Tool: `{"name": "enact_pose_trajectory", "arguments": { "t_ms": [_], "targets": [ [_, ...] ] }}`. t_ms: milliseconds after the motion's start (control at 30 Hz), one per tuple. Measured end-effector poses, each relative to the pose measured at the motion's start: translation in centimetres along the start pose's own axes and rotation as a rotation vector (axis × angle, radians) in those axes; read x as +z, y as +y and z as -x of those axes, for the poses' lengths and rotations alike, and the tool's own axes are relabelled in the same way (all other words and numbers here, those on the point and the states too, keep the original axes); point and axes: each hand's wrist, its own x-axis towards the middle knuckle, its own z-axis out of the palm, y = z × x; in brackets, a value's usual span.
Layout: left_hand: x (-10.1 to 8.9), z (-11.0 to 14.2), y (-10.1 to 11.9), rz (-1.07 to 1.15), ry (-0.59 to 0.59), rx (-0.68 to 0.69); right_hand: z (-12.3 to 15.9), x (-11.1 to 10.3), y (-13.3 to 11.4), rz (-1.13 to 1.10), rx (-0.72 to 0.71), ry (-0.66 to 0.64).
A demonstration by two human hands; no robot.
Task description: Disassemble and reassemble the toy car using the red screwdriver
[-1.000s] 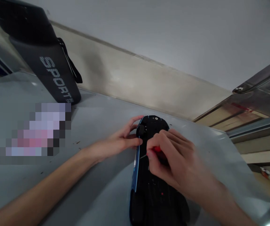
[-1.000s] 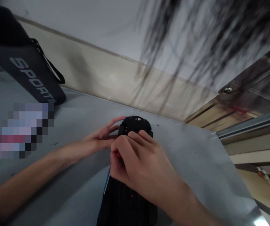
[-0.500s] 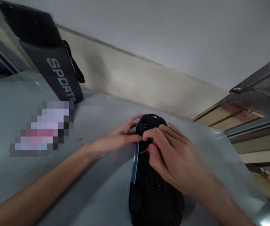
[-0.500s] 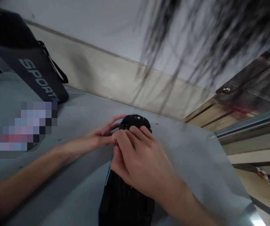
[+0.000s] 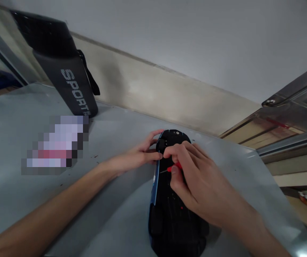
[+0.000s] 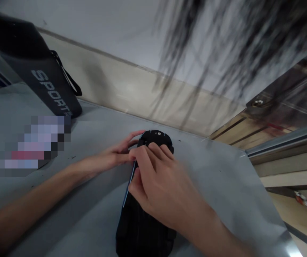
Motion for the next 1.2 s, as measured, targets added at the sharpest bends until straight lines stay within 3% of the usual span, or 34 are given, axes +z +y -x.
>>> {"name": "enact_pose_trajectory", "arguments": {
  "t_ms": [200,800,1200],
  "targets": [
    [-0.29,-0.28,-0.39,0.029,-0.01,0.004,-0.07,-0.05,0.02,0.026,-0.058,0.009],
    [-0.44,-0.37,-0.58,0.03,-0.032,0.035,0.01,-0.16,0.28,0.024,-0.06,0.002],
    [-0.09,-0.14,-0.15,0.014,-0.001,-0.013,0.24,-0.39,0.2,-0.113,0.054,-0.043]
  ]
}}
